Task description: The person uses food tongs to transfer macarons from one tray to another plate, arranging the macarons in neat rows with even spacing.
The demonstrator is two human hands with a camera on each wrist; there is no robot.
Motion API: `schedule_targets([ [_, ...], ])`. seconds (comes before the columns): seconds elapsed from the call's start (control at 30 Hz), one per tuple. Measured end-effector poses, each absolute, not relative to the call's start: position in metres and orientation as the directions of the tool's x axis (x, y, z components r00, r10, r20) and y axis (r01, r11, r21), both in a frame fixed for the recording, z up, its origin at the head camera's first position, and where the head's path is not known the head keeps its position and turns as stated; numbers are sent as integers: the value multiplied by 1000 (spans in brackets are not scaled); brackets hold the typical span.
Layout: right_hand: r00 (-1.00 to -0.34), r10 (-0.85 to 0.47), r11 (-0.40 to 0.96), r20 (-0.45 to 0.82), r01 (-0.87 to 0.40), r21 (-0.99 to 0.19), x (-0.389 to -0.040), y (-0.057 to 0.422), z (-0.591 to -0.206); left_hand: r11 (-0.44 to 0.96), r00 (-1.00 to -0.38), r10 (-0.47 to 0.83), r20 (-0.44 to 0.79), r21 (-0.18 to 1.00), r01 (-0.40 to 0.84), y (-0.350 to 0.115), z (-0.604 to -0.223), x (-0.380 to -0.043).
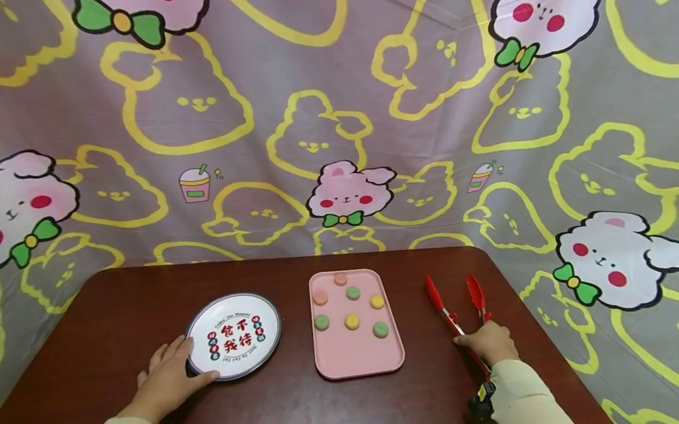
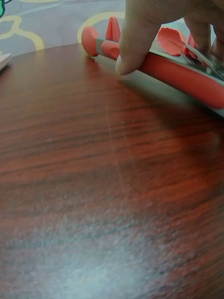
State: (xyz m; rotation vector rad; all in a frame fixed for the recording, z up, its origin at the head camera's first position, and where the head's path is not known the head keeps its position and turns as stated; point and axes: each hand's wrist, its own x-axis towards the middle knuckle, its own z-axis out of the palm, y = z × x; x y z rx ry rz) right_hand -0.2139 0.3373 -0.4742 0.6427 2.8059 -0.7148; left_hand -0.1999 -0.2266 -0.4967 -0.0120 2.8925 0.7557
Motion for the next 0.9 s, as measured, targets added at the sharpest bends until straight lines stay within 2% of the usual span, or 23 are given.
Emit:
schedule_targets([
  [0.2,-894,349,810,-280,438,-390,-214,340,-473,877,-987,35,-154,479,-44,-227,-499,-202],
  [0.6,-876,404,795,-262,479,-372,-216,338,-475,885,-989,35,-146,465,-38,-228,-500,-203],
  [0.9,-867,398,787,-300,491,-373,-218,337,-472,886,-988,33,-154,463,-43,-227,-499,-203],
])
